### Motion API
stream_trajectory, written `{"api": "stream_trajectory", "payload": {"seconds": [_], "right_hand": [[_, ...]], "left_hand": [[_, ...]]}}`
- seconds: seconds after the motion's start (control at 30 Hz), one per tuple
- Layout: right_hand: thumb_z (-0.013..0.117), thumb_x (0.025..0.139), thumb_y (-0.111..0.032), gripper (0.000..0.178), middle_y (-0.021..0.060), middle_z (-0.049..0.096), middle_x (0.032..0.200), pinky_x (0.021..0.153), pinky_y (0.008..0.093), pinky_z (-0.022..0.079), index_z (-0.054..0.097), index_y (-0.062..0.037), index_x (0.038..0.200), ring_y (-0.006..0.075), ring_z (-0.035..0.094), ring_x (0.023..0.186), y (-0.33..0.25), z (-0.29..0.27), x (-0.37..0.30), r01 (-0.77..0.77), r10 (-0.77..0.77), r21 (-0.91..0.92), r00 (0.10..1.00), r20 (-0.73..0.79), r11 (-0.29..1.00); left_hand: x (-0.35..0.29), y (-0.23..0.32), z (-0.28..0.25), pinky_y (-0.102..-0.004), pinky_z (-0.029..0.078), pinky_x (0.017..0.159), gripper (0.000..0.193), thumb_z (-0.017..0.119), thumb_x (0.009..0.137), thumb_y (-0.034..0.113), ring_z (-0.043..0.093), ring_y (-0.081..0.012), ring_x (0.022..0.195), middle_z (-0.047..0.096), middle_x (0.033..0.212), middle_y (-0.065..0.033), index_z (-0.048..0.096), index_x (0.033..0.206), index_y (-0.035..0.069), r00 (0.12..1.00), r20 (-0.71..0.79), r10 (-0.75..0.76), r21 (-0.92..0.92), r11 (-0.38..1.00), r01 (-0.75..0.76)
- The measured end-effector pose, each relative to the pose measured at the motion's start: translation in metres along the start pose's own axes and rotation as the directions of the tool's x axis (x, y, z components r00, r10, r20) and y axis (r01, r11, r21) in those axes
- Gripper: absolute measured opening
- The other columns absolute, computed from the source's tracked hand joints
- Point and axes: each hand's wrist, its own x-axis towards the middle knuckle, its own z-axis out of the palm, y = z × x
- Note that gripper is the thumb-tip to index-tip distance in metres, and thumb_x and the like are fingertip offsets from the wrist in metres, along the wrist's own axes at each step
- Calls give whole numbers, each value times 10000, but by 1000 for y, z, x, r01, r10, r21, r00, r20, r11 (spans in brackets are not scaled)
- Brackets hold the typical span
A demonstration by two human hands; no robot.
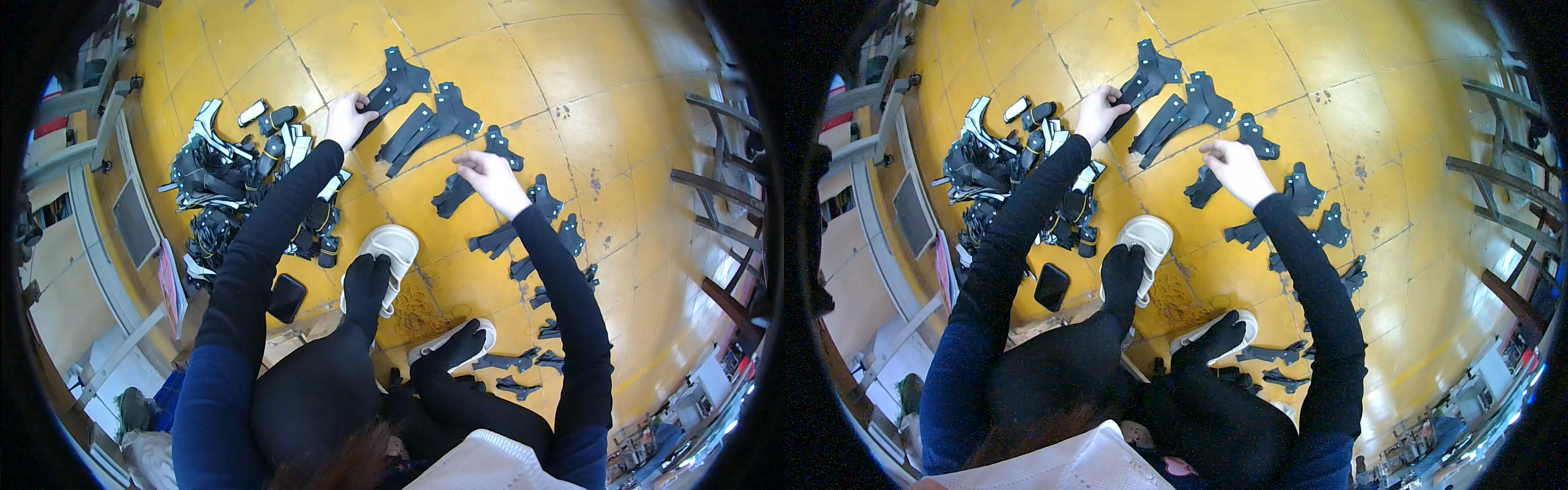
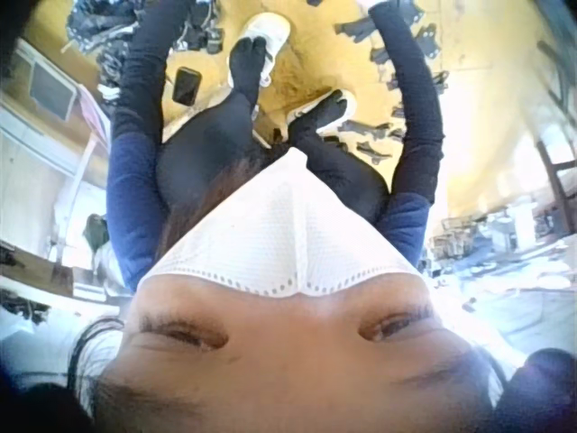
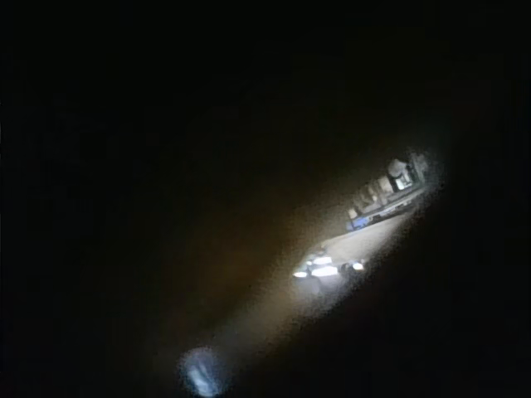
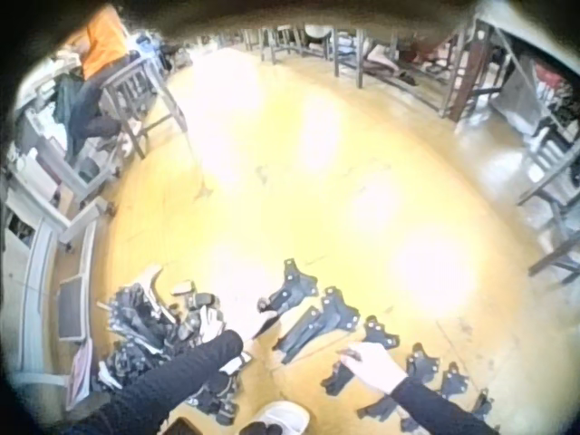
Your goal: The person sits on the floor and sorts black plastic parts into neat rows. They pick up parts from a pile, align them, and place them in organized lines on the yellow floor.
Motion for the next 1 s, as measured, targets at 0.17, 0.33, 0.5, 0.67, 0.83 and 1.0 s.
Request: {"api": "stream_trajectory", "payload": {"seconds": [0.17,0.33,0.5,0.67,0.83,1.0], "right_hand": [[601,812,-132,223,143,644,895,782,358,492,629,-18,1002,294,621,846,1,19,57,88,-109,-142,984,-144,986],[666,770,-184,310,89,547,977,809,379,443,607,-98,1062,274,527,967,-4,38,94,181,-345,-509,905,-248,841],[713,706,-201,369,67,510,961,776,385,412,601,-113,1047,254,495,963,-3,56,115,57,-358,-673,878,-318,738],[716,685,-188,221,83,523,958,783,393,404,632,-89,864,265,487,976,-4,60,128,-26,-300,-703,893,-336,710],[648,736,-177,155,108,640,834,765,380,443,626,-75,851,267,607,863,-35,40,114,256,-262,-309,965,22,916],[670,727,-134,209,121,638,748,659,324,492,618,-32,902,233,634,712,-79,-2,75,333,-332,15,934,136,943]], "left_hand": [[1,2,-3,-340,471,726,344,757,648,94,568,-257,796,572,850,-128,589,938,16,998,-37,44,-28,999,-45],[-1,3,-2,-335,456,708,312,753,654,96,551,-244,773,543,794,-108,571,896,23,998,-46,35,-53,998,-38],[-5,-1,-8,-296,437,723,194,651,776,120,549,-170,796,558,815,-93,489,839,32,997,22,71,-222,973,-64],[-10,6,-17,-222,408,673,51,440,920,116,516,-98,741,583,877,-64,427,935,69,951,308,-26,-833,476,283],[-7,15,-18,-171,340,619,219,412,976,251,434,-41,710,587,889,17,545,1052,95,940,341,-29,-723,631,282],[-29,56,2,-204,404,749,507,329,973,512,512,-65,841,593,933,11,564,1104,81,816,576,-50,-736,403,544]]}}
